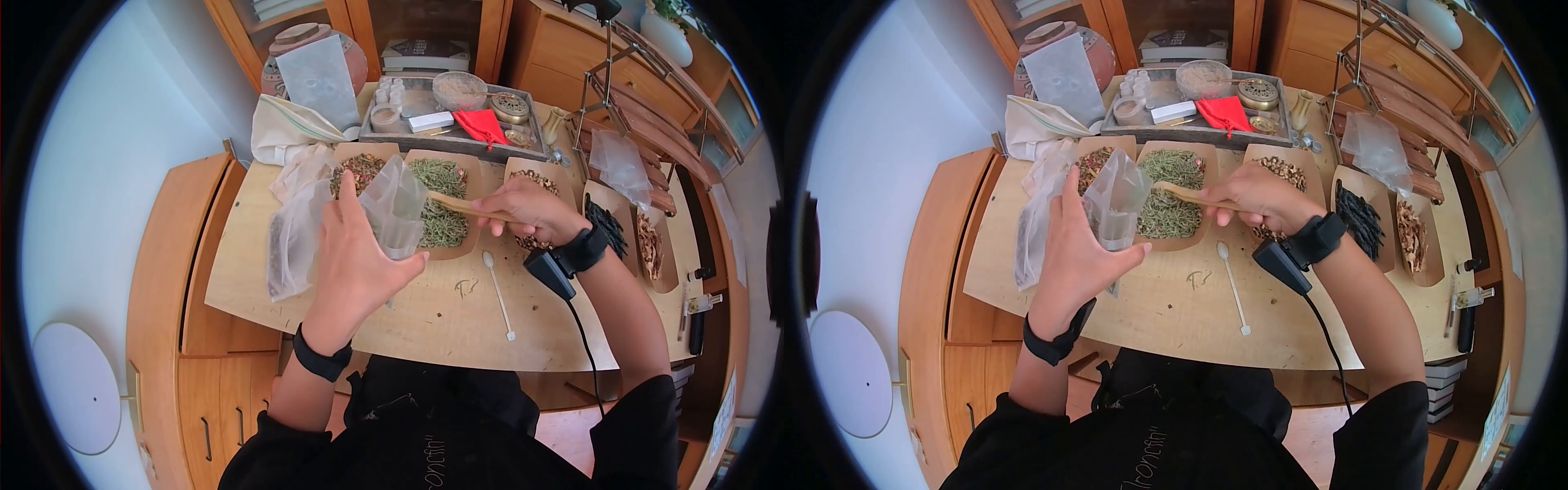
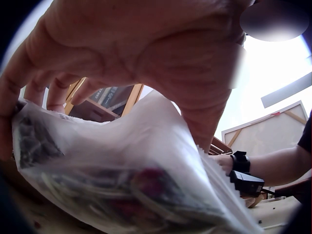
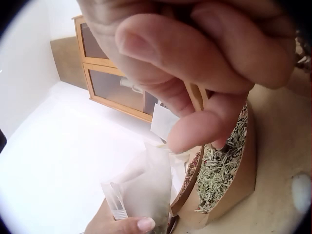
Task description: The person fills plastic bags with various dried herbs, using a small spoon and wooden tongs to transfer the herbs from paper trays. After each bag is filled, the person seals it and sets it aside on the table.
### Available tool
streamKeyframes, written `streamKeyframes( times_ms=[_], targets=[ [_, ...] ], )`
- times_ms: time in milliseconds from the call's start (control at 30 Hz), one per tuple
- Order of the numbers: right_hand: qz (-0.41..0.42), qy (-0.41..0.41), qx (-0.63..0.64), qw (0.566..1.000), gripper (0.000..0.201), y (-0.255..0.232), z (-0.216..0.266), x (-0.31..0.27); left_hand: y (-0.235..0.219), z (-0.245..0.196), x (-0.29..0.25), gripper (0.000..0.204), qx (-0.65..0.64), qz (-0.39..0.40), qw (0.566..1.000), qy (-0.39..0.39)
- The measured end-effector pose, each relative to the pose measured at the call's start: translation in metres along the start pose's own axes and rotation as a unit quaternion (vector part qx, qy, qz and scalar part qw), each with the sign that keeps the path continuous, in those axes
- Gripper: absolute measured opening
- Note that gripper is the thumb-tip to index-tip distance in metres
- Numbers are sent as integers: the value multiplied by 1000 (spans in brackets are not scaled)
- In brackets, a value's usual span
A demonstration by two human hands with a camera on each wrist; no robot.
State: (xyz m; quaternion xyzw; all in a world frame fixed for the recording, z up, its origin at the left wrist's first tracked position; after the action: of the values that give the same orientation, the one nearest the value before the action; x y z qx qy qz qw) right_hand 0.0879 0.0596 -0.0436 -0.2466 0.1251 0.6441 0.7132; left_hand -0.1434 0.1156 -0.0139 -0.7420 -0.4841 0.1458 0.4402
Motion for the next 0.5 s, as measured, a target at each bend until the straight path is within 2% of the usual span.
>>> streamKeyframes(
  times_ms=[167, 333, 500],
  targets=[
    [-3, 13, 60, 998, 30, -9, 5, -12, 1, -1, 1, 114, 14, 7, 1000, -9],
    [-56, -18, 60, 996, 28, -24, 30, -28, 4, 0, 5, 114, 11, 9, 1000, -9],
    [-26, -28, 23, 999, 30, -27, 57, -41, 4, -3, 8, 114, 13, 5, 1000, -8]
  ],
)
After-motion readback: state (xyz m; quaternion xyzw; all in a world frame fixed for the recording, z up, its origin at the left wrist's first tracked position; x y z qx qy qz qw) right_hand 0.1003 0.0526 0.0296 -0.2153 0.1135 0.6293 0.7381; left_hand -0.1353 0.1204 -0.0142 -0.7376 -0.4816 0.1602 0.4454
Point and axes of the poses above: each hand's wrist, its own x-axis towards the middle knuckle, its own y-axis out of the palm, z = x × y, the point moved 4 cm from there along x, towards the middle knuckle, and after that the axes turned 1 degree about -z, right-handed, at the moved point
